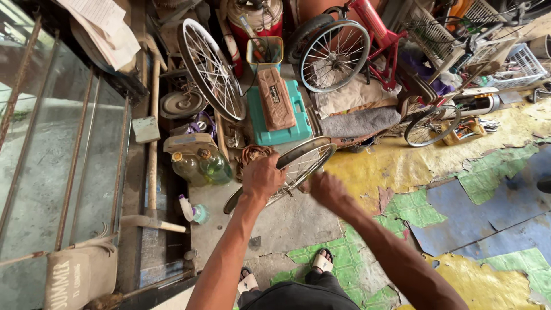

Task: The person uses a spoke wrench to tighten spokes on a bicycle wheel held in the left hand. The wheel is rotated incrementally to access different spokes. The person continues this process throughout the clip.

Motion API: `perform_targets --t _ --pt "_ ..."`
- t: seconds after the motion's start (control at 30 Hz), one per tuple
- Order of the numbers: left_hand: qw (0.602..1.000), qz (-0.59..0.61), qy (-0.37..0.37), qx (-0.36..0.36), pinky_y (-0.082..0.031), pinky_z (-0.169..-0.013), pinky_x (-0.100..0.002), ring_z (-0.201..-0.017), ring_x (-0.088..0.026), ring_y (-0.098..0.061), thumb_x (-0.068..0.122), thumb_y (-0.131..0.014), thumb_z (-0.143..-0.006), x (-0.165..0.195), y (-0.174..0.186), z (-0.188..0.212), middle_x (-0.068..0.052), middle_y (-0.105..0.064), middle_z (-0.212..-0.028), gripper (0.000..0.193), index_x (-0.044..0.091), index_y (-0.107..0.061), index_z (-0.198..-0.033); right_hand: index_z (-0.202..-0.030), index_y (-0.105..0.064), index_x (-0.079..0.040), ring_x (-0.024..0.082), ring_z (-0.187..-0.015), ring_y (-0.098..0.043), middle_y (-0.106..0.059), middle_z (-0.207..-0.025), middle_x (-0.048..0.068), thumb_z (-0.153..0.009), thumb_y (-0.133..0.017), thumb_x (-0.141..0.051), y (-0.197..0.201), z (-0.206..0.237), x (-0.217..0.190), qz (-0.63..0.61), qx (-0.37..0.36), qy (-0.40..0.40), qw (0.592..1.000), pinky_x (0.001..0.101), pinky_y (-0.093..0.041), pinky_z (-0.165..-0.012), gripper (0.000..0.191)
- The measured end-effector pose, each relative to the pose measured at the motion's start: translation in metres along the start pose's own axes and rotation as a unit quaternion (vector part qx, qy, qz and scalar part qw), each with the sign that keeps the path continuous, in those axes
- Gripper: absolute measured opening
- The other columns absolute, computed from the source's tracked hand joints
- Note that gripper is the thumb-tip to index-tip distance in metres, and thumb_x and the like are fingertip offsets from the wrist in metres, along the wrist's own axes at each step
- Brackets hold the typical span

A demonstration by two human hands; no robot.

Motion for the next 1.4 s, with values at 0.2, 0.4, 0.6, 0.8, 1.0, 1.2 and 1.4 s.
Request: perform_targets --t 0.2,0.4,0.6,0.8,1.0,1.2,1.4 --pt "0.986 0.021 0.074 -0.146 -0.05 -0.04 -0.029 -0.052 -0.012 -0.062 0.049 -0.073 -0.091 -0.008 -0.026 0.0 -0.005 -0.07 -0.073 0.046 0.009 -0.068 -0.114 -0.083 -0.057 -0.007 0.018 -0.04 -0.047 -0.055 -0.058 0.01 -0.094 -0.051 -0.029 0.051 -0.023 0.03 0.076 0.168 0.072 0.98 0.0371 -0.036 -0.03 0.025" --pt "0.999 -0.001 0.014 -0.043 -0.053 -0.054 -0.032 -0.06 -0.016 -0.063 0.049 -0.078 -0.085 -0.006 -0.014 -0.001 -0.007 -0.073 -0.072 0.039 0.011 -0.072 -0.092 -0.079 -0.051 -0.015 0.02 -0.038 -0.037 -0.053 -0.056 0.01 -0.108 -0.031 -0.031 -0.018 0.007 0.003 -0.017 -0.005 0.037 0.999 0.0426 -0.028 -0.031 0.039" --pt "0.986 0.07 0.065 -0.134 -0.056 -0.047 -0.037 -0.052 -0.017 -0.066 0.04 -0.074 -0.091 -0.033 -0.019 0.001 -0.005 -0.074 -0.072 0.027 0.014 -0.072 -0.096 -0.101 -0.055 -0.005 0.014 -0.039 -0.04 -0.058 -0.069 0.01 -0.108 -0.036 -0.032 0.064 -0.008 0.023 -0.048 0.277 0.172 0.944 0.0325 -0.027 -0.028 0.034" --pt "0.99 0.12 0.023 -0.065 -0.056 -0.057 -0.036 -0.054 -0.018 -0.068 0.042 -0.073 -0.095 -0.042 0.01 -0.003 -0.007 -0.075 -0.068 0.032 0.012 -0.076 -0.087 -0.09 -0.053 -0.007 0.027 -0.053 -0.048 -0.052 -0.071 0.018 -0.107 -0.052 -0.016 0.004 0.0 0.0 -0.145 0.075 0.202 0.966 0.0462 -0.038 -0.044 0.02" --pt "0.984 0.139 0.031 -0.111 -0.058 -0.052 -0.037 -0.054 -0.023 -0.072 0.046 -0.074 -0.088 -0.05 0.023 0.0 -0.008 -0.077 -0.08 0.039 0.013 -0.077 -0.109 -0.097 -0.057 -0.007 0.024 -0.058 -0.058 -0.063 -0.078 0.012 -0.1 -0.054 -0.007 0.035 0.019 -0.012 -0.133 0.247 0.326 0.903 0.0401 -0.048 -0.046 0.004" --pt "0.988 0.114 0.019 -0.103 -0.057 -0.055 -0.037 -0.052 -0.022 -0.069 0.049 -0.074 -0.089 -0.05 0.027 0.002 -0.01 -0.077 -0.07 0.042 0.013 -0.078 -0.111 -0.099 -0.058 -0.005 0.025 -0.053 -0.06 -0.065 -0.079 0.011 -0.104 -0.057 -0.009 0.046 -0.012 0.0 -0.189 0.231 0.197 0.934 0.038 -0.049 -0.042 0.006" --pt "0.977 0.135 0.066 -0.15 -0.057 -0.055 -0.036 -0.05 -0.022 -0.067 0.043 -0.071 -0.095 -0.066 0.021 0.003 -0.009 -0.075 -0.067 0.033 0.014 -0.078 -0.108 -0.098 -0.061 -0.009 0.035 -0.062 -0.063 -0.068 -0.078 0.012 -0.097 -0.065 -0.019 0.013 0.014 -0.032 -0.114 0.154 0.255 0.948 0.0473 -0.049 -0.049 0.011"
Point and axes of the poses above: each hand's wrist, its own z-axis away from the middle knuckle, its own y-axis out of the back of the hand, x = y × z, the point moved 6 cm from there along -z, towards the middle knuckle
